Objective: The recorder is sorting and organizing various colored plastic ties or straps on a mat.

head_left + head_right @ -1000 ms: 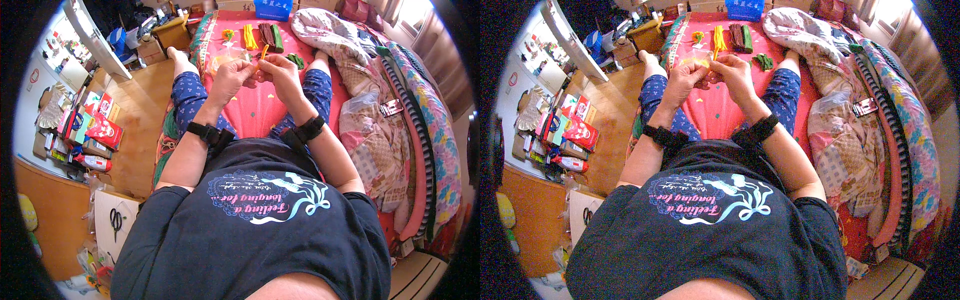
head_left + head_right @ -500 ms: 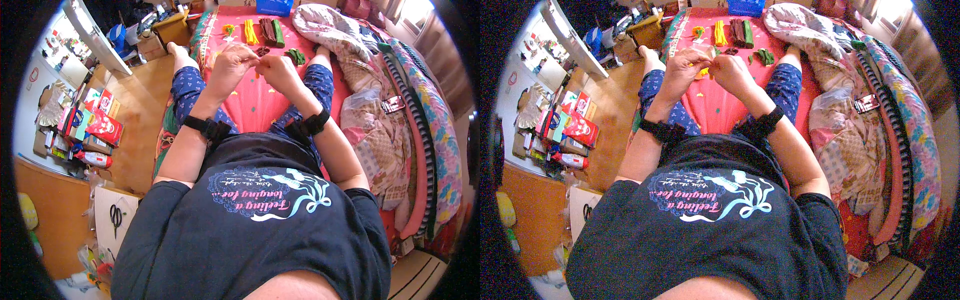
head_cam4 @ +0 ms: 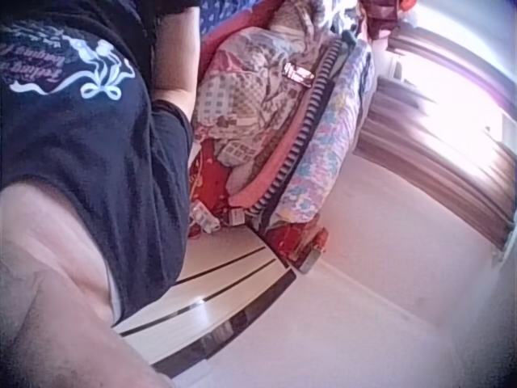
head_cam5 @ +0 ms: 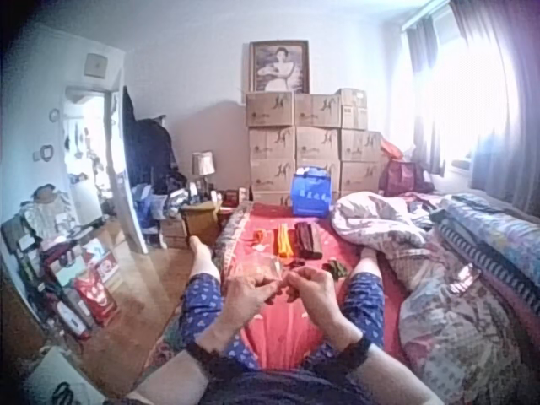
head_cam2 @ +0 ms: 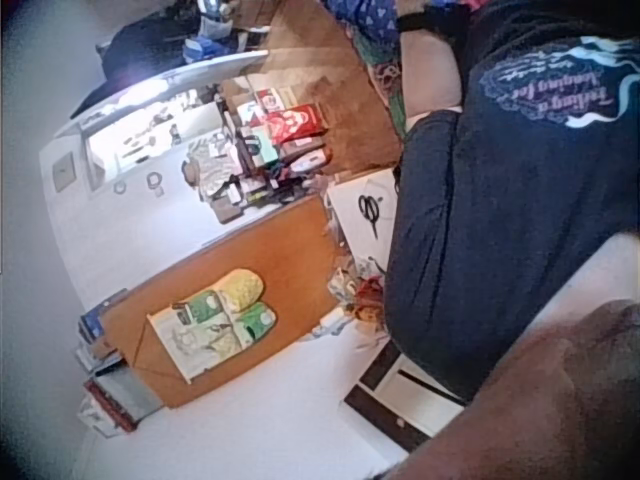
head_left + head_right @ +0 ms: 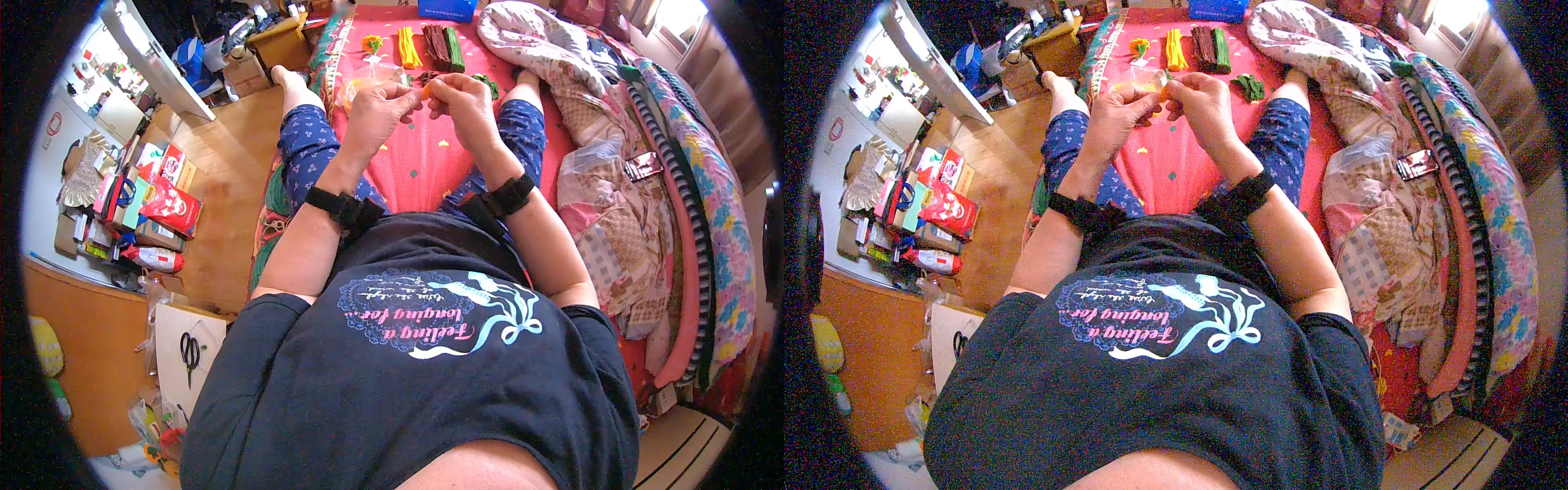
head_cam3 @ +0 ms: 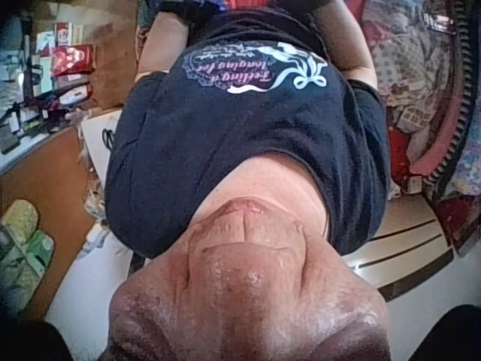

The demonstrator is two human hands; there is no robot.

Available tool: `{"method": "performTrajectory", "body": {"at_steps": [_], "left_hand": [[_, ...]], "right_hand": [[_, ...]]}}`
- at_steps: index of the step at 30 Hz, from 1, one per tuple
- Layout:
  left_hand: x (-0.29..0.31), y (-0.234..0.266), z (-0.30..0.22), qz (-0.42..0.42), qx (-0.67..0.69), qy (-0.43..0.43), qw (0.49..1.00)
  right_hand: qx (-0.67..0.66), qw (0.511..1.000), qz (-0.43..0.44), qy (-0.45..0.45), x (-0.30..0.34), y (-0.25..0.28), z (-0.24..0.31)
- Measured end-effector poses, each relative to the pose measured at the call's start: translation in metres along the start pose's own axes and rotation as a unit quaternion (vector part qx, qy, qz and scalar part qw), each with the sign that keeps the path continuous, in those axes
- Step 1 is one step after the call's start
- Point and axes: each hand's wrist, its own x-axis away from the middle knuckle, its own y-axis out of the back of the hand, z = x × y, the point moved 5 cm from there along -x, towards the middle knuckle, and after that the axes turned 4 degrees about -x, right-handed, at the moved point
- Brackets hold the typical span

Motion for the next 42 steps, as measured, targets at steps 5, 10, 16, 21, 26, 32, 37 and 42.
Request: {"method": "performTrajectory", "body": {"at_steps": [5, 10, 16, 21, 26, 32, 37, 42], "left_hand": [[0.001, -0.005, 0.015, 0.049, 0.084, 0.064, 0.993], [-0.002, -0.002, 0.03, 0.096, 0.117, 0.121, 0.981], [-0.01, 0.021, 0.023, -0.015, -0.163, -0.044, 0.985], [-0.012, -0.001, 0.002, 0.029, -0.073, -0.102, 0.992], [-0.01, 0.002, 0.004, 0.005, -0.024, -0.07, 0.997], [-0.01, 0.006, 0.007, 0.005, -0.014, -0.035, 0.999], [-0.012, 0.008, 0.02, -0.01, 0.113, 0.028, 0.993], [-0.012, 0.008, 0.027, 0.0, 0.188, 0.065, 0.98]], "right_hand": [[-0.018, 1.0, -0.008, -0.001, -0.002, 0.002, 0.001], [0.0, 1.0, 0.017, -0.006, -0.003, 0.006, 0.001], [0.1, 0.994, 0.044, -0.03, -0.008, 0.008, 0.005], [0.217, 0.973, 0.066, -0.042, -0.006, 0.002, 0.002], [0.027, 0.994, 0.087, -0.054, -0.004, 0.0, -0.004], [-0.001, 0.998, 0.048, -0.034, 0.0, -0.003, 0.001], [0.057, 0.997, 0.041, -0.024, 0.001, -0.005, -0.009], [-0.01, 0.996, 0.028, -0.081, 0.007, -0.012, -0.015]]}}
